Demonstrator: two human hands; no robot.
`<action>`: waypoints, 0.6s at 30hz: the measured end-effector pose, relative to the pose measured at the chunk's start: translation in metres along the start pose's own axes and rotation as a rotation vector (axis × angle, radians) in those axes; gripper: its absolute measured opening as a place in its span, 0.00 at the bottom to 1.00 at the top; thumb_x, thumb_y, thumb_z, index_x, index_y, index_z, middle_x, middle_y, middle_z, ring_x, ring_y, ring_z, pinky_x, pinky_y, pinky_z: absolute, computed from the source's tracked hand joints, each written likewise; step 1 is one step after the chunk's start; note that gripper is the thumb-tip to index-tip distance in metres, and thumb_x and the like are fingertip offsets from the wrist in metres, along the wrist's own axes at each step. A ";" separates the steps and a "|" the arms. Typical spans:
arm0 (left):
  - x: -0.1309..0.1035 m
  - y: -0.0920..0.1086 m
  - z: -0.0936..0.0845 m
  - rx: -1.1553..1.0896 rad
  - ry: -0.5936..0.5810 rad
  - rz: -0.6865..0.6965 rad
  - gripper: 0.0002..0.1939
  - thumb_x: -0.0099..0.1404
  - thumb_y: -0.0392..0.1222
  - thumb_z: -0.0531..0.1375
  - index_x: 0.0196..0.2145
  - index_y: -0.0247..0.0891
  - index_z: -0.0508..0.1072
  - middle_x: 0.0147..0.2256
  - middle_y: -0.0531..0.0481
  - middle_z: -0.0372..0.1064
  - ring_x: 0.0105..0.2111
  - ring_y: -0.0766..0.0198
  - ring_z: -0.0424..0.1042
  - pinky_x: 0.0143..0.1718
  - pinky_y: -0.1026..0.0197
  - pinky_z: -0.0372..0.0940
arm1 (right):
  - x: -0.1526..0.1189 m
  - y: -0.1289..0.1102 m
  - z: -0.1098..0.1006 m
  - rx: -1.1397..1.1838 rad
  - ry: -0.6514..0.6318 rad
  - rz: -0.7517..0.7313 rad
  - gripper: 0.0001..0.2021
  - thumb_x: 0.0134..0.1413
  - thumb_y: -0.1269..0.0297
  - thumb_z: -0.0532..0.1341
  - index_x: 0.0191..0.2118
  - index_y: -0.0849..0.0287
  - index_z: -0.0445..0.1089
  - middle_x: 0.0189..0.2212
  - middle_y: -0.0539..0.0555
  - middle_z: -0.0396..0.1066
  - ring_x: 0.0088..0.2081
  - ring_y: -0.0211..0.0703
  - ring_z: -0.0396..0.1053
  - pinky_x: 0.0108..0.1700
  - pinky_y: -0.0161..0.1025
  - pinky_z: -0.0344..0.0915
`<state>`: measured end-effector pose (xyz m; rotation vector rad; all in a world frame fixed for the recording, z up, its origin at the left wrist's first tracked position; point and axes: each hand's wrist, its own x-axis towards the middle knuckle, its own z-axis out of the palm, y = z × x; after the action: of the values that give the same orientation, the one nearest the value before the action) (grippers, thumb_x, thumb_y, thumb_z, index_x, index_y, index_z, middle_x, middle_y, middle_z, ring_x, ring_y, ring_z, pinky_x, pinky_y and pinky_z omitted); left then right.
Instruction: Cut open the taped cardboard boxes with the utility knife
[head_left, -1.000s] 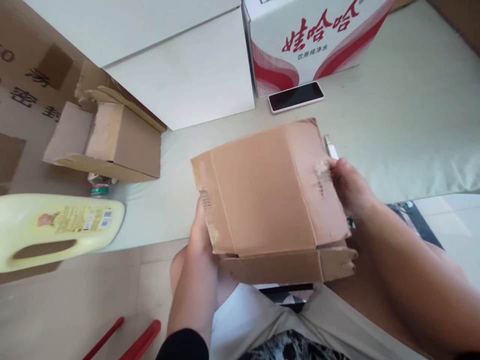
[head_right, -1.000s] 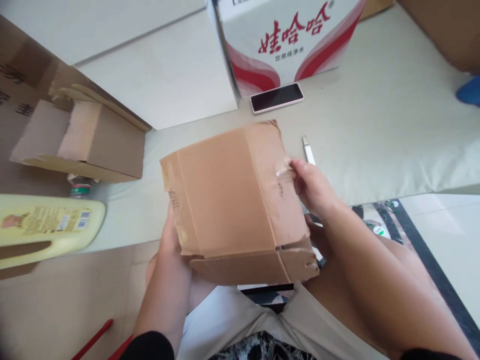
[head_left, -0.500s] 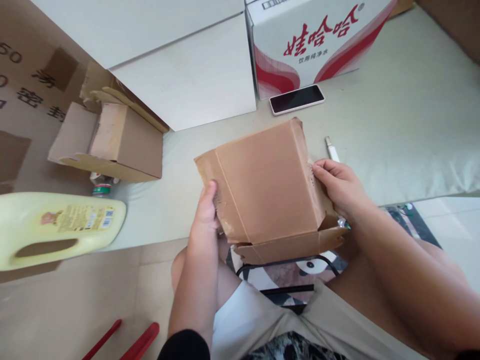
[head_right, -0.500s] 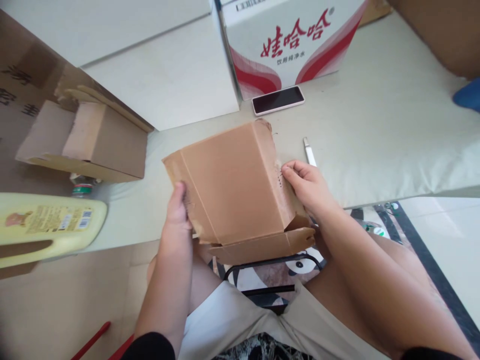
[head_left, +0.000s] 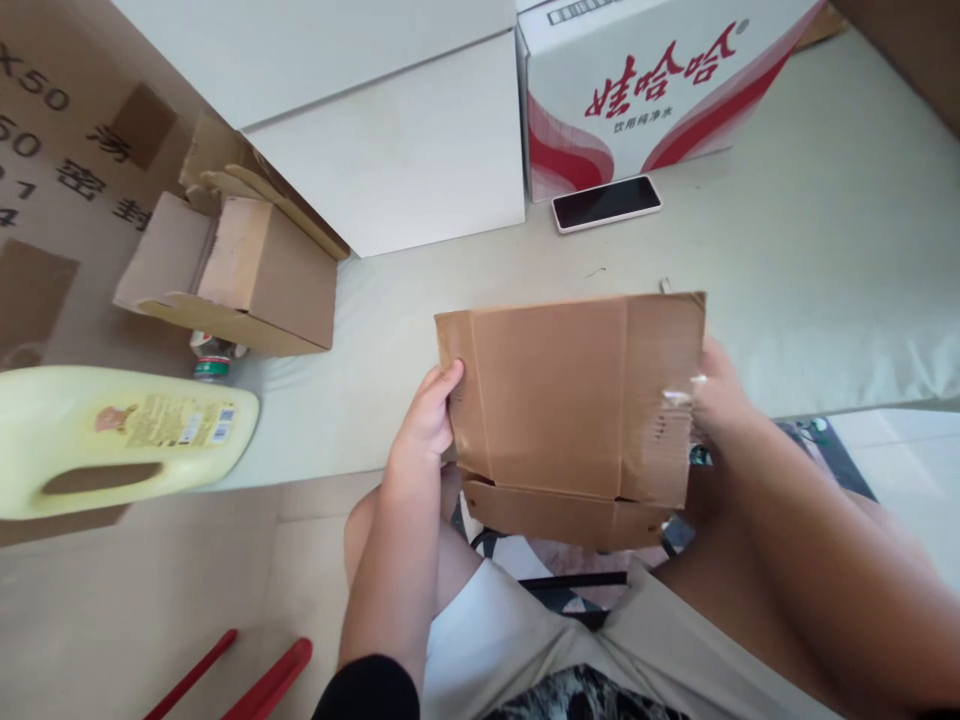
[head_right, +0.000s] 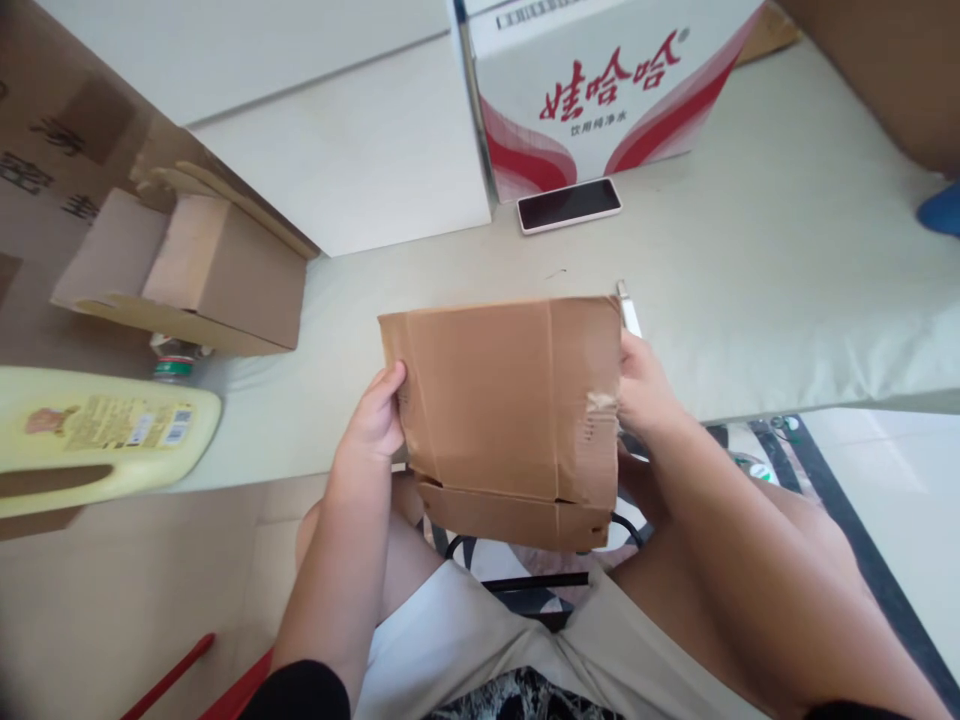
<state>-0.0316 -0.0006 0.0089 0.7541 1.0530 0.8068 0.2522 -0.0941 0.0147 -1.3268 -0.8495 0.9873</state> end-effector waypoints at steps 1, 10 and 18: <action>0.000 -0.001 0.002 0.016 -0.015 -0.013 0.31 0.39 0.60 0.78 0.33 0.36 0.79 0.31 0.43 0.82 0.41 0.42 0.83 0.45 0.46 0.78 | 0.000 0.000 0.000 -0.016 0.032 -0.002 0.19 0.28 0.54 0.79 0.28 0.53 0.73 0.23 0.47 0.71 0.28 0.41 0.69 0.27 0.37 0.66; 0.007 -0.009 0.009 0.083 0.017 0.025 0.32 0.40 0.61 0.78 0.34 0.35 0.78 0.31 0.42 0.82 0.44 0.41 0.82 0.48 0.46 0.77 | -0.002 -0.005 0.001 0.017 0.222 0.017 0.24 0.37 0.47 0.75 0.17 0.56 0.63 0.16 0.45 0.59 0.19 0.31 0.53 0.20 0.32 0.52; 0.012 -0.014 0.011 0.251 0.156 0.350 0.30 0.50 0.65 0.73 0.37 0.35 0.79 0.34 0.45 0.82 0.39 0.52 0.82 0.42 0.56 0.74 | 0.006 0.001 -0.002 0.088 0.279 -0.060 0.16 0.39 0.58 0.77 0.31 0.54 0.72 0.19 0.44 0.67 0.20 0.32 0.62 0.23 0.32 0.60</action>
<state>-0.0153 0.0013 -0.0045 1.1242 1.1930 1.0564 0.2565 -0.0893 0.0129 -1.3191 -0.6227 0.7622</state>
